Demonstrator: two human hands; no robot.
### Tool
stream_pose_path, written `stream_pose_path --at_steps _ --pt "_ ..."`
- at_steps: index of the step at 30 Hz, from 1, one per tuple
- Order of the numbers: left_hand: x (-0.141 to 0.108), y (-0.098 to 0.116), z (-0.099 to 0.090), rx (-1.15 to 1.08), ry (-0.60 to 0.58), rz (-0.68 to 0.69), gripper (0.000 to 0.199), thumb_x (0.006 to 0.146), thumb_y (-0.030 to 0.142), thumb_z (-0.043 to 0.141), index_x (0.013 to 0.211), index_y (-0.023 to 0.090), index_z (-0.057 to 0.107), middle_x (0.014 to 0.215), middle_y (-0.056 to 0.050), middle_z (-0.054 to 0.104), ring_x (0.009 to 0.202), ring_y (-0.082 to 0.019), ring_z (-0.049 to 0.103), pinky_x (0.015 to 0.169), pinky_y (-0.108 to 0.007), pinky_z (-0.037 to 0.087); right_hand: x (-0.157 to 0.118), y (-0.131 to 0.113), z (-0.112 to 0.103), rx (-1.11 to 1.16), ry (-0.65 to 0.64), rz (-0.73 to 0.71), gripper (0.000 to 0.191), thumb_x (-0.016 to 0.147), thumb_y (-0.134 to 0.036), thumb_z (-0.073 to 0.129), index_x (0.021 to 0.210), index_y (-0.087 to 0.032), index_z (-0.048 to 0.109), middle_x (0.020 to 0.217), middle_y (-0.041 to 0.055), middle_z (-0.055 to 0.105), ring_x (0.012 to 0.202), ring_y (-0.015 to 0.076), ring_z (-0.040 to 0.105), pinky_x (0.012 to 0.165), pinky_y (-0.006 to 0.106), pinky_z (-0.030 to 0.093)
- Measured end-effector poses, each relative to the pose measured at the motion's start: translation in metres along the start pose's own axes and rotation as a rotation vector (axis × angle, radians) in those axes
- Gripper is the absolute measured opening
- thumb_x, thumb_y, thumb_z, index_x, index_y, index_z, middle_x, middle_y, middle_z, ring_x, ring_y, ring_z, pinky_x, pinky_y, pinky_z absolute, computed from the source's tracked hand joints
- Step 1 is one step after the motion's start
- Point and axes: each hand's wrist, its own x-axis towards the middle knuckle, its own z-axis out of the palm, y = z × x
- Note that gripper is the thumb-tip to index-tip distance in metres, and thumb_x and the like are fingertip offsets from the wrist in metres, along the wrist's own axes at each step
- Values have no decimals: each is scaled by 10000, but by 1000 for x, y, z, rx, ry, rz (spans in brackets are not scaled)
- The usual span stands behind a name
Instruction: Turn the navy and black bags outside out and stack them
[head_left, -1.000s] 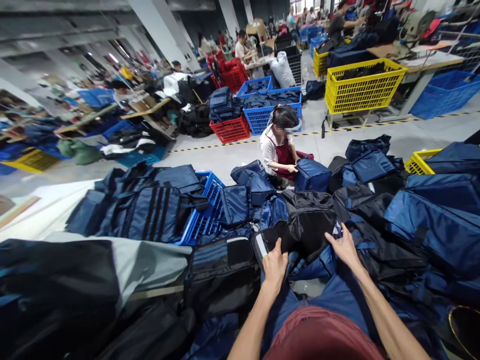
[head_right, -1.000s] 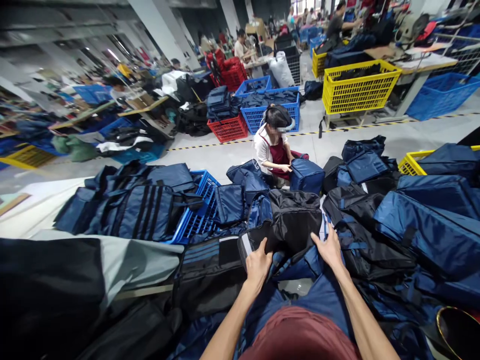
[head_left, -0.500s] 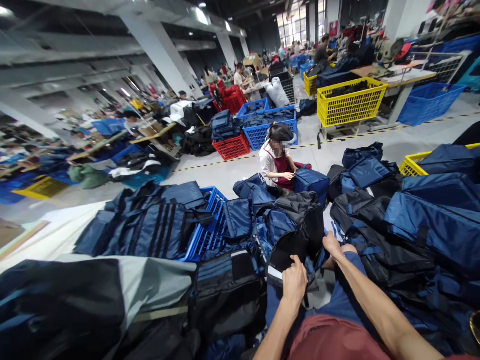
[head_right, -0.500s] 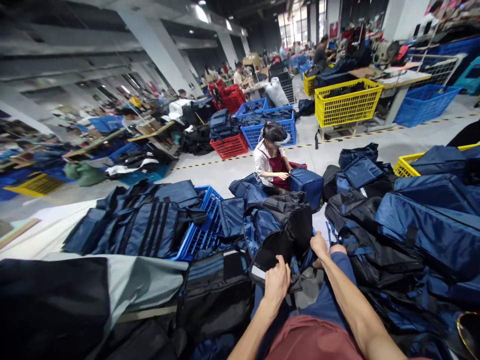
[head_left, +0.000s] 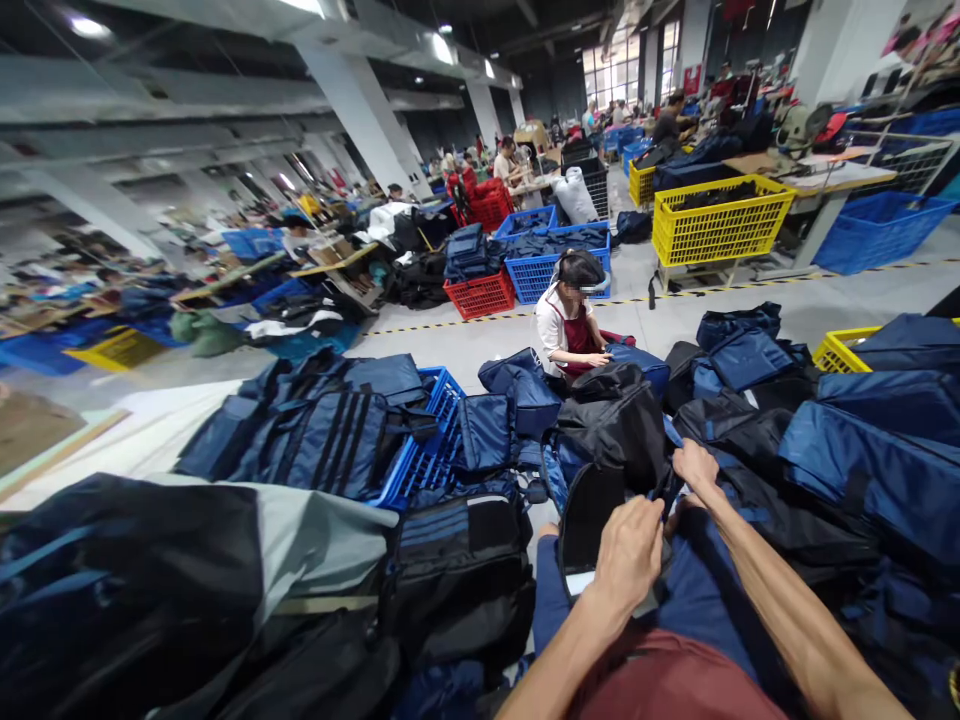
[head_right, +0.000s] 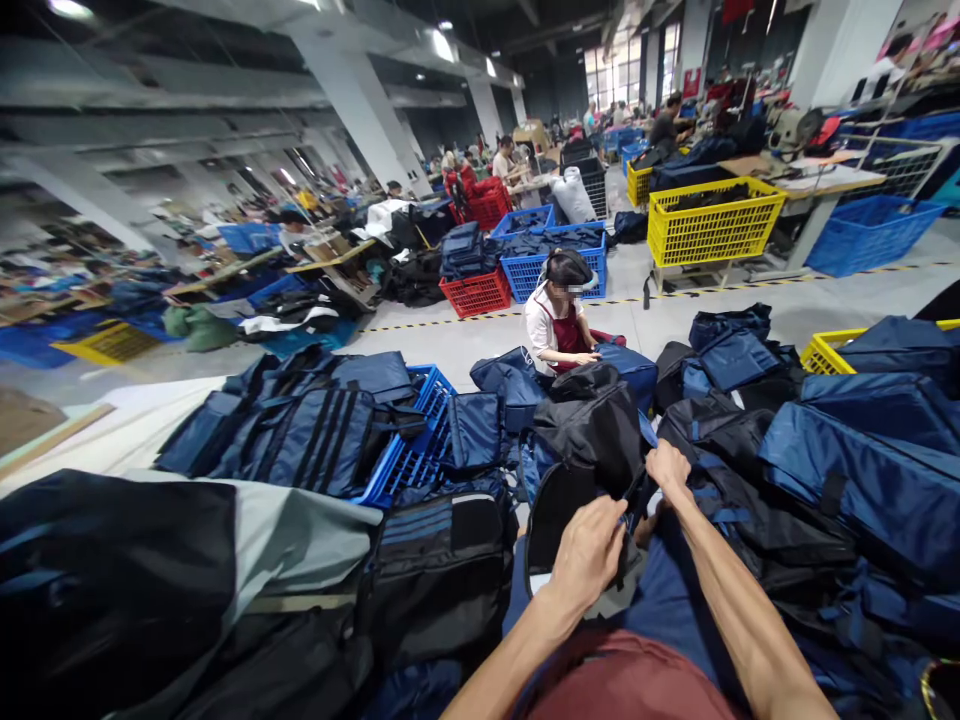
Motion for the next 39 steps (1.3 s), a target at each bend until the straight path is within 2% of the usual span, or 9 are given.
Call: stream_pose_path --at_steps 5,8,11,16,20,23,26,34,39 --pt "69 14 -45 129 114 216 376 1075 186 519 1424 177 661 1410 -134 736 1458 -265 602 1305 -499 425 -31 -20 -78 -134 170 -243 479 1091 -290 424 1505 -203 649 1211 208 797 1136 340 767 987 421 514" --pt "94 1 -64 278 100 99 280 1079 209 536 1294 174 713 1242 -141 762 1272 -275 680 1221 -517 474 -66 -53 -120 -161 327 -481 506 1066 -306 484 1545 -230 630 1075 180 820 969 321 780 909 393 505" --pt "88 -16 -67 412 152 -37 364 1026 246 630 1372 146 684 1296 -187 728 1244 -330 659 1158 -557 485 -100 -85 -140 -115 434 -752 486 1058 -285 501 1515 -244 660 1083 133 824 911 266 757 836 328 475" --pt "50 -41 -42 440 262 -313 503 976 295 667 1444 111 674 1374 -236 707 1248 -391 636 1109 -587 474 -137 -121 -112 -75 509 -1063 450 1085 -217 461 1475 -226 684 1144 141 796 962 274 686 814 370 484" --pt "34 -64 -9 382 138 -433 317 992 202 607 1254 163 781 1145 -176 788 1089 -340 698 1069 -568 500 -135 -122 -58 -79 486 -1090 467 1049 -154 509 1484 -233 659 1187 145 789 1016 306 654 819 410 520" --pt "31 -74 12 355 55 -437 289 930 46 593 1086 162 807 965 -127 778 949 -281 707 1029 -508 536 -117 -116 -25 -78 493 -1069 474 1031 -123 538 1477 -214 669 1300 146 770 1110 310 651 882 420 547" --pt "33 -78 15 358 57 -371 337 875 -16 614 1099 164 789 1025 -119 767 990 -274 694 983 -467 555 -88 -119 -15 -73 505 -1126 463 1061 -130 536 1500 -193 670 1368 130 753 1168 280 652 914 395 556" --pt "56 -84 -6 440 110 -178 562 911 -17 573 1454 114 632 970 -80 707 889 -246 643 785 -408 539 32 -165 -73 -315 342 -1352 527 1133 -153 404 1584 -306 629 1356 88 754 1083 223 632 784 289 501" --pt "62 -88 3 393 81 -244 638 921 -1 557 1549 115 561 968 -66 692 883 -234 640 809 -392 548 122 -203 -75 -297 104 -1229 459 1101 -228 510 1511 -333 688 1239 60 786 1029 202 669 756 255 418"
